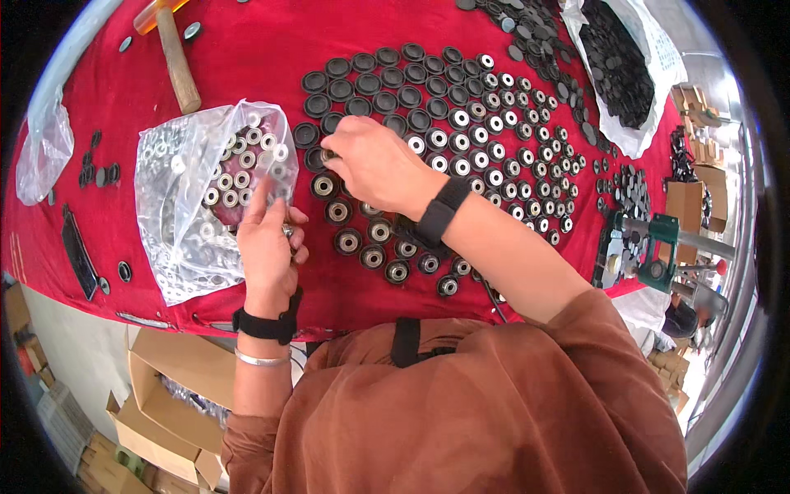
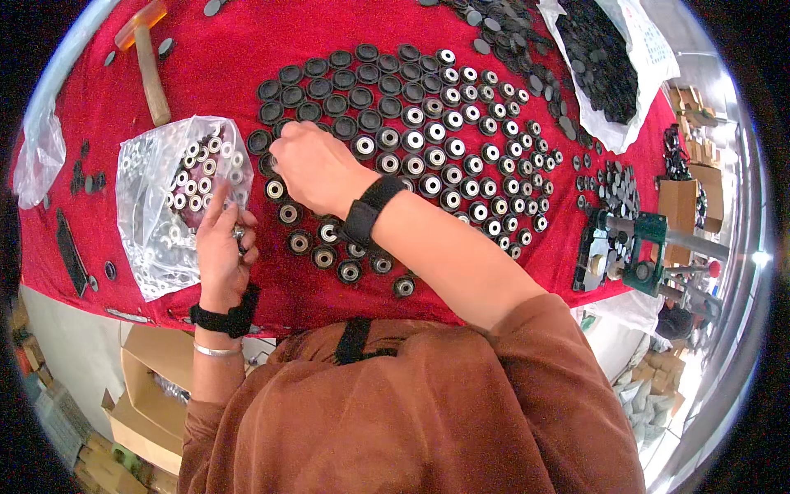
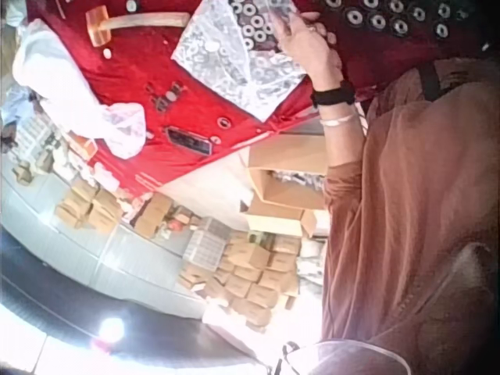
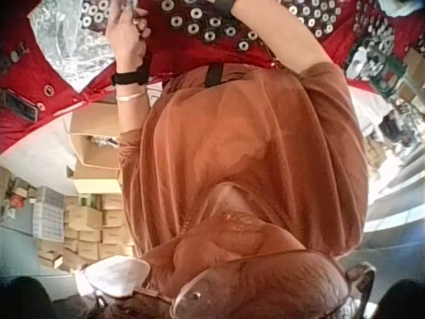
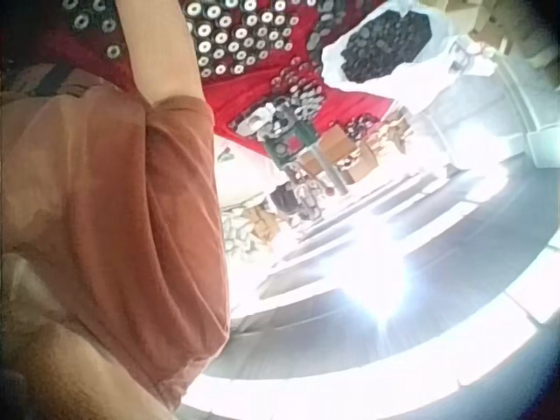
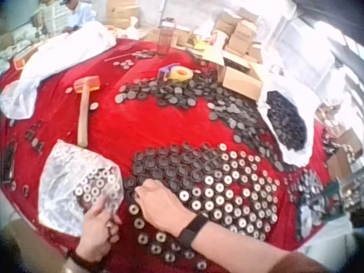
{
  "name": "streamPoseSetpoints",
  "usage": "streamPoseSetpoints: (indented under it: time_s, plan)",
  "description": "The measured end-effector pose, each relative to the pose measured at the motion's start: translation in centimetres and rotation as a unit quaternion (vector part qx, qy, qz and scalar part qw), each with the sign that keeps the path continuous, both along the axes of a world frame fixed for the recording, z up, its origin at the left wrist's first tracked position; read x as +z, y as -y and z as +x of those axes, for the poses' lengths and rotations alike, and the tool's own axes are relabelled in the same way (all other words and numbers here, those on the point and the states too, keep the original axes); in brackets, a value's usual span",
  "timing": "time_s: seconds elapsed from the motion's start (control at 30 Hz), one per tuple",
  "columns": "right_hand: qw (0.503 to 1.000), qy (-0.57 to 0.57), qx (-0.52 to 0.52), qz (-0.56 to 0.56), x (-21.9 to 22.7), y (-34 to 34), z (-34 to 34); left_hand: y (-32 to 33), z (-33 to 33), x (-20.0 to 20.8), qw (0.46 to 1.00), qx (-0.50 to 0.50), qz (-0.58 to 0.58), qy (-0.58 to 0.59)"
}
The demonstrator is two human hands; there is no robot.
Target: Manually assembling small circular plastic/rubber and metal parts, then using a mallet to secure them.
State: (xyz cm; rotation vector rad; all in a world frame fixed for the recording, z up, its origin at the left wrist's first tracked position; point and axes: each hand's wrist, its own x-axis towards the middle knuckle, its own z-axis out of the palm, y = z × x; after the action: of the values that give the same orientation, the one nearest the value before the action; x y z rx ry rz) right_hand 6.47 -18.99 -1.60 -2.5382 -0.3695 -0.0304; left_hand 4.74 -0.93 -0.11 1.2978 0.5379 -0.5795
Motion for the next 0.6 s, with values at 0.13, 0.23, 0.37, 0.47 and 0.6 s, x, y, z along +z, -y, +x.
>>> streamPoseSetpoints:
  time_s: [0.13, 0.23, 0.37, 0.47, 0.6]
  plan:
    - [1.0, 0.001, 0.015, -0.021, -0.8, -0.9, 0.8, -0.2, 0.5, -0.3, 0.999, 0.0, -0.021, -0.024]
    - [0.999, -0.002, 0.026, -0.032, -1.0, -1.1, 1.0, -0.3, 0.5, -0.4, 0.999, 0.003, -0.03, -0.028]
    - [0.998, 0.023, 0.03, -0.041, -1.0, -1.3, 0.9, -0.4, 0.5, -0.2, 0.997, 0.006, -0.067, -0.042]
    - [0.992, -0.002, 0.045, -0.115, 0.2, -1.5, 1.5, -0.8, 0.7, -0.7, 0.979, 0.027, -0.178, -0.098]
    - [0.998, 0.058, 0.011, 0.004, 0.0, -1.5, -0.1, -0.7, 0.4, -0.9, 0.946, 0.069, -0.269, -0.165]
